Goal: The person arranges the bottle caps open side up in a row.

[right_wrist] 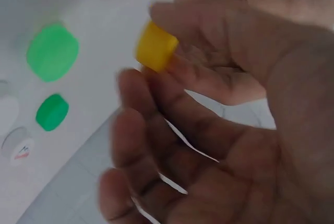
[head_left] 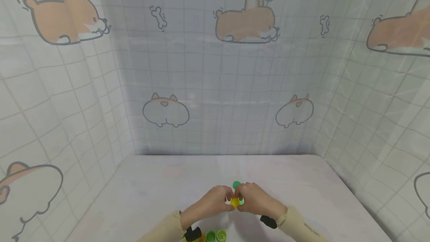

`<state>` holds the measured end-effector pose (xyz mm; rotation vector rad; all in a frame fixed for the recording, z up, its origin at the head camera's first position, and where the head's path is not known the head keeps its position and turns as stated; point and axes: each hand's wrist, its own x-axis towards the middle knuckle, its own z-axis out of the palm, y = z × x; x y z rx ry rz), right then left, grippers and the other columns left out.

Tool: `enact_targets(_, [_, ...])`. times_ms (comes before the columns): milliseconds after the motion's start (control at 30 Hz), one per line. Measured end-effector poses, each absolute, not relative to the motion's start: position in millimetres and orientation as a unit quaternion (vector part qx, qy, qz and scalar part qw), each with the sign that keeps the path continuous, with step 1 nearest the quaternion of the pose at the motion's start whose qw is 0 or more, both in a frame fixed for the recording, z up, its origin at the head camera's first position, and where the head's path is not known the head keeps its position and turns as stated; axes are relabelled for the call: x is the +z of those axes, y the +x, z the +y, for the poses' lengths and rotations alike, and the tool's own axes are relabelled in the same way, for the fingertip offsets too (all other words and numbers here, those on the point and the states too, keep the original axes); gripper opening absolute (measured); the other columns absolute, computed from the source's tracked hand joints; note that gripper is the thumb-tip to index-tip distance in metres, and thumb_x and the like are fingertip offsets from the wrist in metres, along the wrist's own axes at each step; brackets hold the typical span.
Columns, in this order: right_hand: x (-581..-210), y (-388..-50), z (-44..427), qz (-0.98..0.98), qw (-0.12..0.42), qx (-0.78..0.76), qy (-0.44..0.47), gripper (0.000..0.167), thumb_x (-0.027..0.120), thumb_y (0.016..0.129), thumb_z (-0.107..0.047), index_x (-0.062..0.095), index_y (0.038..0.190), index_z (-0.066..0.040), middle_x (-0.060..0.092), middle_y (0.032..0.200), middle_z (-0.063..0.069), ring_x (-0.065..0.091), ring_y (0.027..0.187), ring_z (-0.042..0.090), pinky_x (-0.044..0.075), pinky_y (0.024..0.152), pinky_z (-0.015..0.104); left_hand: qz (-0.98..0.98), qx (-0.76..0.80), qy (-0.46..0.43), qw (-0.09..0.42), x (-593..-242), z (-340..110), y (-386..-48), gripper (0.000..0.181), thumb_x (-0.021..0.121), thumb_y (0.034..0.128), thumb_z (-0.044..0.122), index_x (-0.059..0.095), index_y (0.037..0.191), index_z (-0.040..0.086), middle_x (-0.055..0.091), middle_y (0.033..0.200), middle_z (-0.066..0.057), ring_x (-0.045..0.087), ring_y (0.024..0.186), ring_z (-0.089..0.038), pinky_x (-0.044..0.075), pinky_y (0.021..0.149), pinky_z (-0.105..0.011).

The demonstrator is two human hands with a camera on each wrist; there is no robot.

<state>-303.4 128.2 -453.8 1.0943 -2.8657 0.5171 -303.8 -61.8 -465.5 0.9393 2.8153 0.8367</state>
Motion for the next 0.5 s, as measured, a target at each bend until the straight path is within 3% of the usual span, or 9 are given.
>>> enact_targets(200, [-457, -292, 125, -0.921, -0.014, 0.138, 0.365, 0.025, 0.083, 0.067, -0.014, 0.065, 0.084, -0.015, 0.057, 0.073, -0.013, 0.045, 0.064, -0.001, 0.041, 0.062, 0.017, 0.927, 0.212, 0.308, 0.039, -467, -58, -289, 0.026, 0.083, 0.0723, 0.029, 0.068, 0.09, 0.017, 0.064, 0.081, 0.014, 0.051, 0.073, 0.003, 0.047, 0.084, -0.039])
enact_targets(367, [-461, -285, 122, -0.925, -0.042, 0.122, 0.356, 0.024, 0.082, 0.066, -0.015, 0.065, 0.083, -0.017, 0.055, 0.07, -0.016, 0.045, 0.062, -0.001, 0.041, 0.061, 0.017, 0.929, 0.196, 0.306, 0.065, -470, -55, -281, 0.025, 0.082, 0.073, 0.029, 0.068, 0.09, 0.017, 0.064, 0.081, 0.015, 0.05, 0.074, 0.003, 0.041, 0.079, -0.034])
enact_targets(500, [-466, -279, 119, -0.927, -0.076, 0.122, 0.348, 0.024, 0.08, 0.066, -0.011, 0.062, 0.081, -0.019, 0.051, 0.068, -0.016, 0.043, 0.059, 0.001, 0.04, 0.058, 0.019, 0.926, 0.202, 0.307, 0.092, -478, -52, -276, 0.02, 0.079, 0.0739, 0.029, 0.071, 0.089, 0.02, 0.064, 0.08, 0.017, 0.051, 0.073, 0.005, 0.044, 0.082, -0.04])
